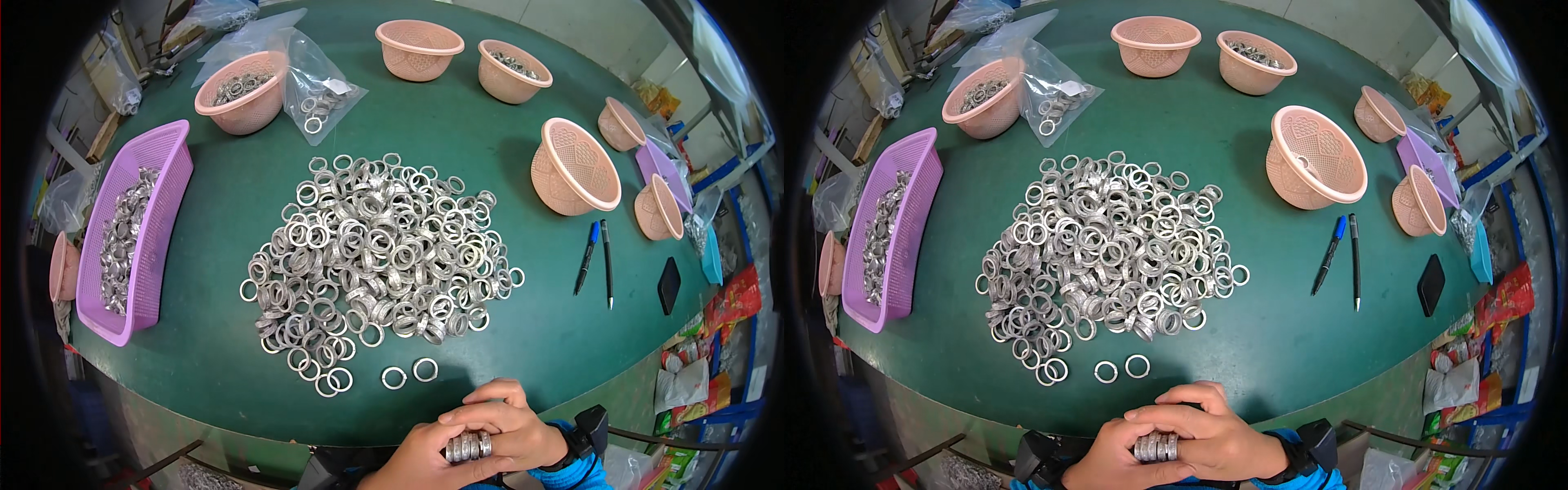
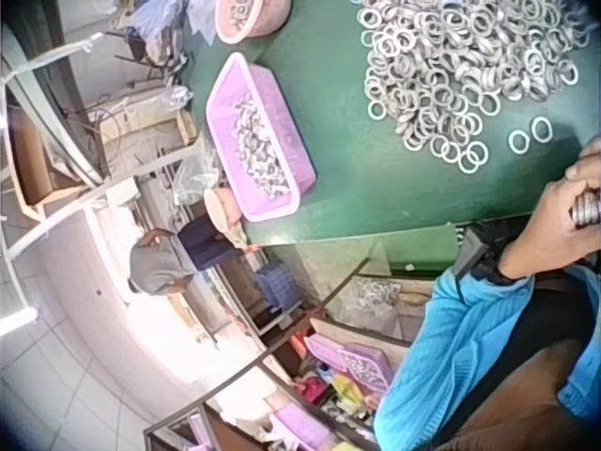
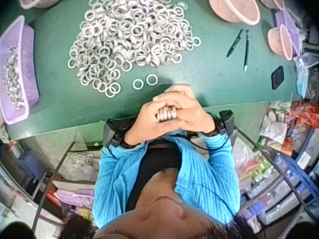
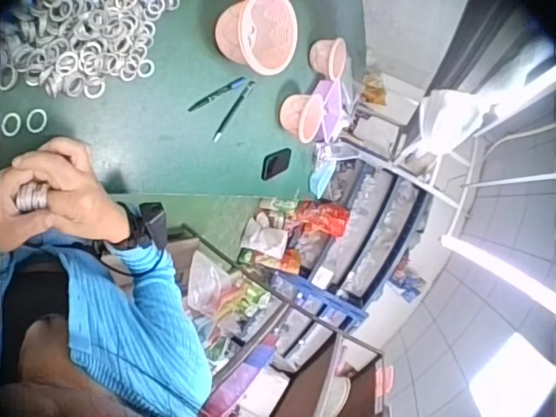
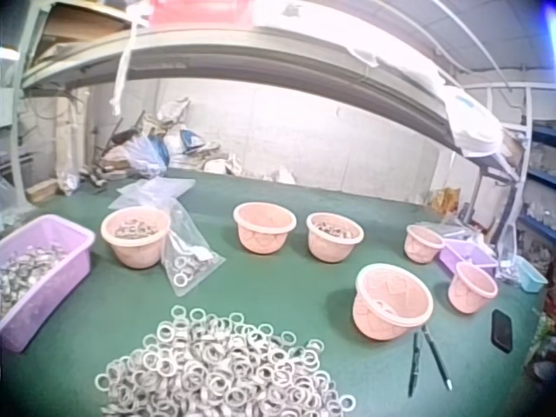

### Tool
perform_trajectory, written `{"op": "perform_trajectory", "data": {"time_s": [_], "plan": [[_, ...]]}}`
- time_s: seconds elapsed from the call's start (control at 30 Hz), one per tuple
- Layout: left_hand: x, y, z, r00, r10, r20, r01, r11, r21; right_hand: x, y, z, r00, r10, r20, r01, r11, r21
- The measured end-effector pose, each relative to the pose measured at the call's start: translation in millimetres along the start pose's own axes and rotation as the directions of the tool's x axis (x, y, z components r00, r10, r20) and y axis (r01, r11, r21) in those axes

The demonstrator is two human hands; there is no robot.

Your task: Sorting small metal rings into baskets and marking them with a pen.

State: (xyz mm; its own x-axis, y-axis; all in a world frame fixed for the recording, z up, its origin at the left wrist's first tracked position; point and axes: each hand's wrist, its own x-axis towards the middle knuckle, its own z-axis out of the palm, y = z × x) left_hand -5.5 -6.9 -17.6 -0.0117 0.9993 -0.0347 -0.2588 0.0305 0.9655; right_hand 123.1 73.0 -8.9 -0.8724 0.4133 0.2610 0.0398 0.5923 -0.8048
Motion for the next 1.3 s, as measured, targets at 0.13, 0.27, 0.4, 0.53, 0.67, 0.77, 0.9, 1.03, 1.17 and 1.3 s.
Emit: {"op": "perform_trajectory", "data": {"time_s": [0.13,0.27,0.4,0.53,0.67,0.77,0.9,1.03,1.17,1.3], "plan": [[-2.9,-3.4,-2.4,0.997,0.071,0.012,-0.072,0.986,0.153,-1.6,1.5,-4.2,0.995,-0.074,0.068,0.084,0.985,-0.154],[-2.5,-11.6,-1.6,0.977,0.211,-0.011,-0.206,0.961,0.182,2.5,-4.5,-4.2,0.995,-0.092,0.047,0.099,0.978,-0.182],[0.0,-9.1,-5.8,0.954,0.3,0.025,-0.292,0.904,0.313,0.3,-5.7,-4.3,0.994,-0.008,0.107,0.013,0.999,-0.043],[-1.4,-15.4,-8.8,0.93,0.363,0.051,-0.356,0.864,0.357,14.1,-15.7,-10.8,0.989,0.035,0.141,-0.056,0.987,0.148],[-4.6,-25.6,-15.0,0.93,0.323,0.174,-0.367,0.84,0.4,4.1,-15.3,-4.0,0.953,0.247,0.178,-0.298,0.875,0.382],[-3.0,-26.1,-20.3,0.915,0.339,0.218,-0.403,0.789,0.463,-1.3,-16.3,1.3,0.936,0.323,0.139,-0.351,0.839,0.416],[-4.1,-31.3,-20.9,0.908,0.351,0.229,-0.419,0.778,0.468,-4.6,-16.1,5.6,0.935,0.343,0.091,-0.347,0.826,0.445],[-5.6,-31.5,-21.4,0.914,0.336,0.228,-0.405,0.79,0.461,-4.0,-17.4,7.8,0.945,0.324,0.055,-0.314,0.843,0.437],[-4.4,-37.9,-20.8,0.895,0.352,0.275,-0.445,0.761,0.472,-3.7,-19.8,11.9,0.938,0.347,-0.009,-0.316,0.864,0.392],[-4.9,-43.8,-18.5,0.872,0.422,0.247,-0.489,0.729,0.479,-6.3,-10.0,13.5,0.987,0.13,-0.092,-0.09,0.932,0.35]]}}
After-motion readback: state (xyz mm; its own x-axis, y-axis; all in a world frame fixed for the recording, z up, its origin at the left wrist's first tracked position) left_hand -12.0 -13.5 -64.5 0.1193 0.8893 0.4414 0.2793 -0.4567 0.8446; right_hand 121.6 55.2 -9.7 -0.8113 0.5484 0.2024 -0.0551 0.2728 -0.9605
